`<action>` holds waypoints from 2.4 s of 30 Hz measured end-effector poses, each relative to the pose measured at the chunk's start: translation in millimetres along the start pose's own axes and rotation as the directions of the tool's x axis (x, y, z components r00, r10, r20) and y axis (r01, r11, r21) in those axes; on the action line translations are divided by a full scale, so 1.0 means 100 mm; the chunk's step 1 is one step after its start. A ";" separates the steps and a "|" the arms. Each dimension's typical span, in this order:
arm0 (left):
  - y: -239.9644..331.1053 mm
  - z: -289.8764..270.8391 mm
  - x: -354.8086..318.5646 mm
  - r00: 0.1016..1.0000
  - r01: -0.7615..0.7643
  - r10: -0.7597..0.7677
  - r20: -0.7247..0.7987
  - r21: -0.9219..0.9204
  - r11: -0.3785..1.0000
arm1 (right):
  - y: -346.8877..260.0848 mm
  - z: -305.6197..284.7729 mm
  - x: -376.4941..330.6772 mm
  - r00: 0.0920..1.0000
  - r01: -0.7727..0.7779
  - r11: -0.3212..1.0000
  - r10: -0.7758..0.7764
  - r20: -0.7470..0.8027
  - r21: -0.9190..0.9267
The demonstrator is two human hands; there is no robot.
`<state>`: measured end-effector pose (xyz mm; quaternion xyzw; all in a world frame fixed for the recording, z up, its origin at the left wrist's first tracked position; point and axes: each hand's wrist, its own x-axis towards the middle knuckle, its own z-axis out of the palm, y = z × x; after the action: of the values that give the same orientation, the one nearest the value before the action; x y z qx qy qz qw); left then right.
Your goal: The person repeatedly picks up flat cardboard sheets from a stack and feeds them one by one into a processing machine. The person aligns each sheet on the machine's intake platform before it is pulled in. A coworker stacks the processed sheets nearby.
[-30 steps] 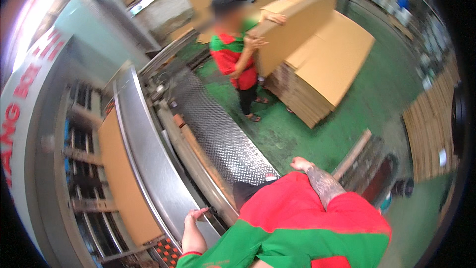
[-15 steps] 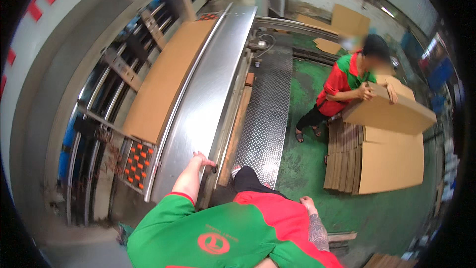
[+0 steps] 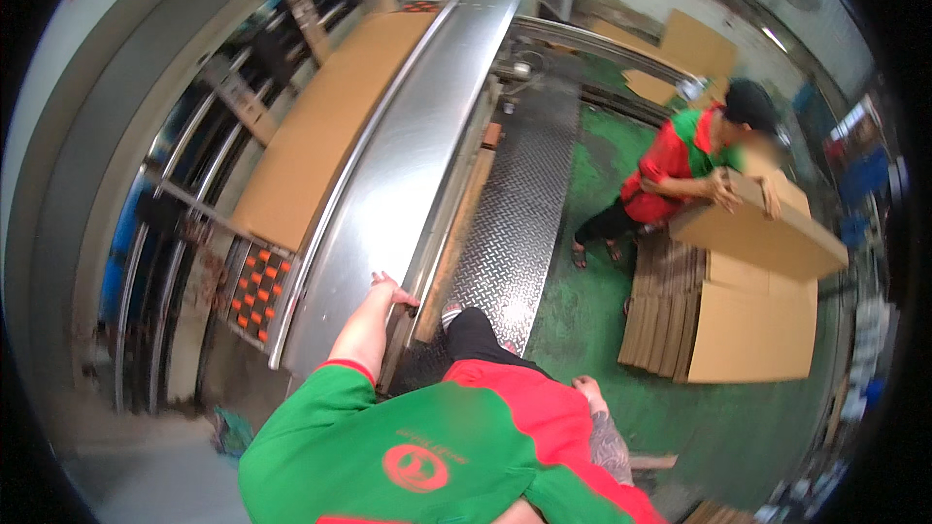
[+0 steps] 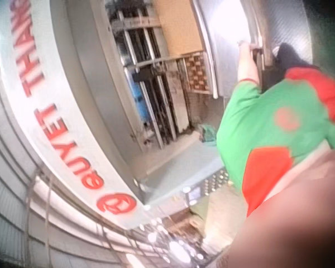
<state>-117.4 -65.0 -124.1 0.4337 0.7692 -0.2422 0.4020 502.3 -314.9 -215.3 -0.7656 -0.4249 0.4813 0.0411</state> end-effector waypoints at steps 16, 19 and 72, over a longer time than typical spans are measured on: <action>0.13 -0.02 -0.16 0.990 -0.129 0.133 -0.053 0.060 0.990 | -0.19 0.40 -0.27 0.957 -0.281 0.947 0.288 -0.029 0.154; 0.20 -0.05 -0.29 0.967 -0.217 0.226 0.119 -0.085 0.972 | -0.28 0.41 -0.54 0.950 -0.293 0.923 0.310 -0.028 0.250; -0.05 -1.86 -4.69 -0.550 -0.147 0.284 -0.785 -0.244 -0.959 | -2.86 0.34 0.21 0.857 0.515 0.653 -0.413 0.310 -0.555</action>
<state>-56.3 -155.4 368.6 0.5258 -0.2052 0.6425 0.5182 305.3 -130.1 -112.9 -0.5605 -0.7422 0.3457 -0.1242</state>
